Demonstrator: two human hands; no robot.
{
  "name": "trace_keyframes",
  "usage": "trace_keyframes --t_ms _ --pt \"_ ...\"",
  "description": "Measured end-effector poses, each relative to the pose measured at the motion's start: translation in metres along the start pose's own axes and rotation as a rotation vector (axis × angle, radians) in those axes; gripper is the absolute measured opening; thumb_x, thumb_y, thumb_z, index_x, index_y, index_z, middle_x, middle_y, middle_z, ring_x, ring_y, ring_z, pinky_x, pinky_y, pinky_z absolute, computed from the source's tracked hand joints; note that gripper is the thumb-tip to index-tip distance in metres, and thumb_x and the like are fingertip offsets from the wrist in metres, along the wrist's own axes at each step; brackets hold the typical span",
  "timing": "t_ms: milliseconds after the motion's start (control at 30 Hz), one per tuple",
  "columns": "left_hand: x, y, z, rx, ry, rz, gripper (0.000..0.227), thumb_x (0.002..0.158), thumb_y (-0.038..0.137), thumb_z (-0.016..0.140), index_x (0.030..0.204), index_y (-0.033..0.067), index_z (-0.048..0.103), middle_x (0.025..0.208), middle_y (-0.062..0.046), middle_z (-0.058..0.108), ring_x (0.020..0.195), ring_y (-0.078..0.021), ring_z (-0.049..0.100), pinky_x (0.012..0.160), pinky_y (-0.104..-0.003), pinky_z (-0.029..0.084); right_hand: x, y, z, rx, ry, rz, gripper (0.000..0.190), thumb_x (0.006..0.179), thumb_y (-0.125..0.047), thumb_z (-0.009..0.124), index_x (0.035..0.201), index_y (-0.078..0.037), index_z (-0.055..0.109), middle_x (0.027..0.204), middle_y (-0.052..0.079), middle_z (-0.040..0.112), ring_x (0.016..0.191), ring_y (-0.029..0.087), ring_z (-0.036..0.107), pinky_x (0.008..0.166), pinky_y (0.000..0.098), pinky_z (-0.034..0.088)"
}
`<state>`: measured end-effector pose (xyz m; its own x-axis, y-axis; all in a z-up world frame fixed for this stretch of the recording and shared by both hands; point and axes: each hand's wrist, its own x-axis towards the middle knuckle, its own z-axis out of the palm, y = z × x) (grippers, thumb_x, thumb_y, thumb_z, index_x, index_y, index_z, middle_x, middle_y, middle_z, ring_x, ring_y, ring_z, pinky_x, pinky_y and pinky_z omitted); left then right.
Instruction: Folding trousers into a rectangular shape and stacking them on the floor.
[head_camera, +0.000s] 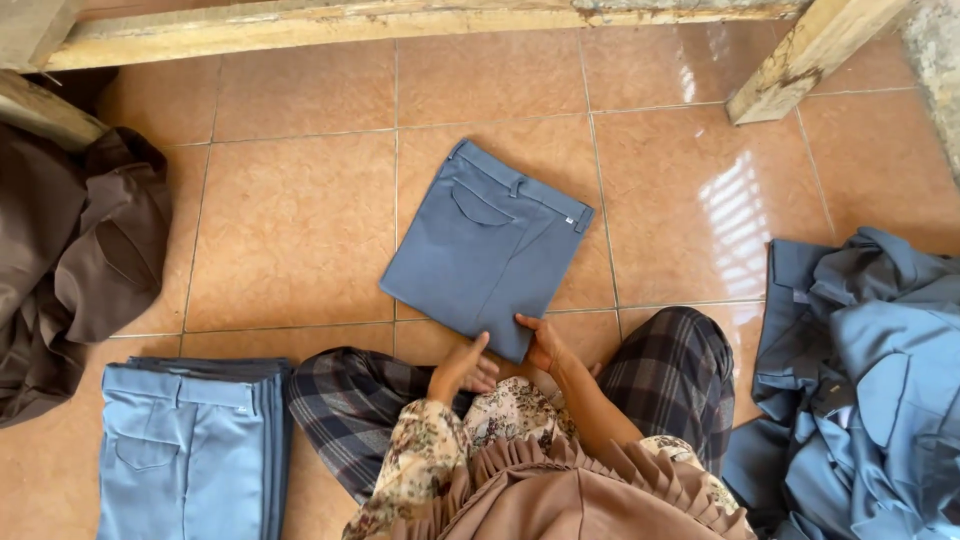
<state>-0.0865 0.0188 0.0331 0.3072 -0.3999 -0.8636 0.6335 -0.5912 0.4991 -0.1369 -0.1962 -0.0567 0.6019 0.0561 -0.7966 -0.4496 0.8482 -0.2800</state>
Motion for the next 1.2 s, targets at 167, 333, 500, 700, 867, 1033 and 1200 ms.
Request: trace_keyframes --t_ms 167,333,500,700,867,1033,1200 --pt "0.019 -0.009 0.035 -0.867 0.261 0.196 0.106 0.087 0.047 0.082 0.157 -0.0036 0.021 0.152 -0.037 0.030 0.136 -0.0527 0.041 0.106 -0.061 0.040 -0.018 -0.002 0.013 -0.077 -0.031 -0.031 0.088 0.085 -0.029 0.085 0.155 -0.005 0.037 0.147 0.018 0.052 0.135 0.041 0.052 0.113 0.0562 0.041" --pt "0.032 -0.009 0.040 -1.102 0.329 0.287 0.094 0.088 0.019 0.086 0.157 0.0022 0.024 0.156 -0.026 0.036 0.141 -0.0485 0.039 0.116 -0.060 0.034 -0.037 -0.031 0.034 -0.121 -0.033 -0.085 0.092 0.085 -0.031 0.088 0.156 -0.004 0.036 0.154 0.021 0.046 0.140 0.043 0.045 0.115 0.0620 0.036" --pt "-0.009 -0.024 0.034 -1.117 0.287 0.297 0.092 0.085 0.011 0.087 0.156 0.0057 0.030 0.144 -0.022 0.044 0.128 -0.0411 0.050 0.109 -0.057 0.045 0.030 -0.096 -0.021 -0.190 0.131 -0.297 0.100 0.087 -0.040 0.088 0.160 -0.007 0.028 0.166 0.020 0.024 0.151 0.041 0.025 0.123 0.0591 0.026" --pt "-0.042 -0.041 0.028 -1.202 0.175 0.310 0.091 0.078 0.008 0.092 0.151 0.0111 0.039 0.119 -0.014 0.056 0.101 -0.0297 0.060 0.095 -0.048 0.057 0.006 -0.144 -0.010 -0.235 0.195 -0.428 0.090 0.084 -0.036 0.094 0.152 -0.006 0.042 0.158 0.024 0.035 0.146 0.042 0.036 0.122 0.0524 0.034" --pt "-0.090 -0.003 0.009 -1.290 0.121 0.516 0.090 0.082 0.011 0.090 0.155 0.0114 0.037 0.120 -0.017 0.053 0.104 -0.0302 0.056 0.098 -0.049 0.052 0.005 -0.187 -0.001 -0.474 0.138 -0.498 0.067 0.087 -0.038 0.090 0.139 -0.015 0.055 0.133 0.013 0.050 0.125 0.028 0.053 0.106 0.0412 0.047" --pt "-0.174 0.021 -0.048 -1.300 0.035 0.808 0.064 0.083 0.007 0.074 0.143 0.0058 0.053 0.117 -0.013 0.067 0.099 -0.0234 0.067 0.089 -0.033 0.055 -0.104 -0.168 0.186 -0.504 -0.029 -0.573 0.010 0.092 -0.022 0.074 0.097 -0.016 0.068 0.076 -0.006 0.061 0.050 0.002 0.053 0.033 0.0119 0.023" --pt "-0.247 -0.018 -0.128 -1.379 0.100 1.135 0.046 0.081 0.000 0.078 0.124 0.0050 0.063 0.104 -0.014 0.074 0.091 -0.0241 0.073 0.088 -0.036 0.062 -0.123 -0.112 0.342 -0.453 -0.472 -0.521 0.039 0.090 -0.007 0.071 0.128 -0.013 0.067 0.126 0.005 0.069 0.114 0.016 0.068 0.103 0.0309 0.058"
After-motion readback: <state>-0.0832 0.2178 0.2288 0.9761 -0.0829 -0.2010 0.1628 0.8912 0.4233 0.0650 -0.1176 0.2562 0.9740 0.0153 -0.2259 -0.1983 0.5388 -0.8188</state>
